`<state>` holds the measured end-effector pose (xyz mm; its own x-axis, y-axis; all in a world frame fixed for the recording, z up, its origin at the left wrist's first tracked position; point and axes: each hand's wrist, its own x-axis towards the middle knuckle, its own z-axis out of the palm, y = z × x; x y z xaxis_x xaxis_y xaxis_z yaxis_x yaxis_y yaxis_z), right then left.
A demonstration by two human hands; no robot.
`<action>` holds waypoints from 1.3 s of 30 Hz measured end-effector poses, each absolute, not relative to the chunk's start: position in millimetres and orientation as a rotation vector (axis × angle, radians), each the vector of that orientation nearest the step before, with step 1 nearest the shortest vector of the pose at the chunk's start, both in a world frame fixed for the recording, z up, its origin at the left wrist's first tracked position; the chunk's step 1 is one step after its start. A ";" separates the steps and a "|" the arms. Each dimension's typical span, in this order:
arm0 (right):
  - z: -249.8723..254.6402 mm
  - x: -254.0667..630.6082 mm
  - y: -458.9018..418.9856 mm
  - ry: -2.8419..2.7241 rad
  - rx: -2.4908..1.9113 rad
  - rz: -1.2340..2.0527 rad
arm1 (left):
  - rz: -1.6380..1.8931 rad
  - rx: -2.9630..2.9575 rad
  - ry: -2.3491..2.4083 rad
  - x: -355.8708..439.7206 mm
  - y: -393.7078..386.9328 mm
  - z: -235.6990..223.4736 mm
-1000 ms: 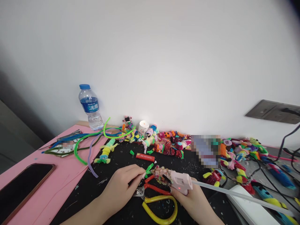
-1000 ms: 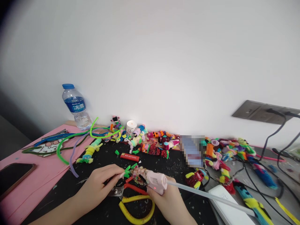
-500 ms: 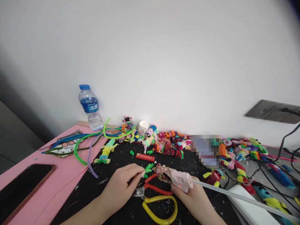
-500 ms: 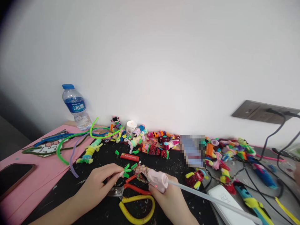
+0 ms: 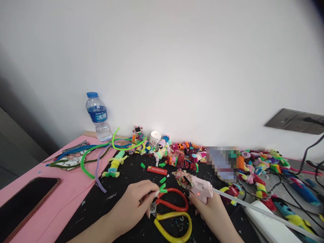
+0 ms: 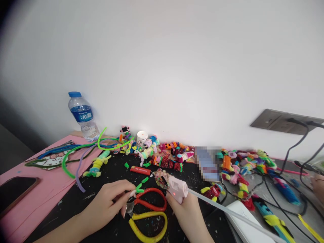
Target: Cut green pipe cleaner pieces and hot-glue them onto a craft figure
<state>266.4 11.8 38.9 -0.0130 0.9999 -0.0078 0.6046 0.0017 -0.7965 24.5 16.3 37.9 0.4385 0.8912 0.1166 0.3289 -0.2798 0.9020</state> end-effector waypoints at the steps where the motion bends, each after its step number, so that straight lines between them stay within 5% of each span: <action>1: 39.0 266.4 11.8 -1.667 -1.660 0.865 | 0.772 1.786 1.023 25.4 16.1 37.7; 25: 44.9 255.6 6.1 -1.666 -1.385 1.153 | 0.902 1.798 1.416 20.5 24.2 35.3; 39: 56.4 278.0 14.0 -2.252 -1.679 0.408 | 0.958 1.715 1.269 23.5 19.7 37.8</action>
<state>278.0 14.0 56.4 -0.2707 0.9600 0.0709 0.8743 0.2760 -0.3992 23.5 19.7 37.8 0.2166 0.9690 0.1189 0.3799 -0.1958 0.9041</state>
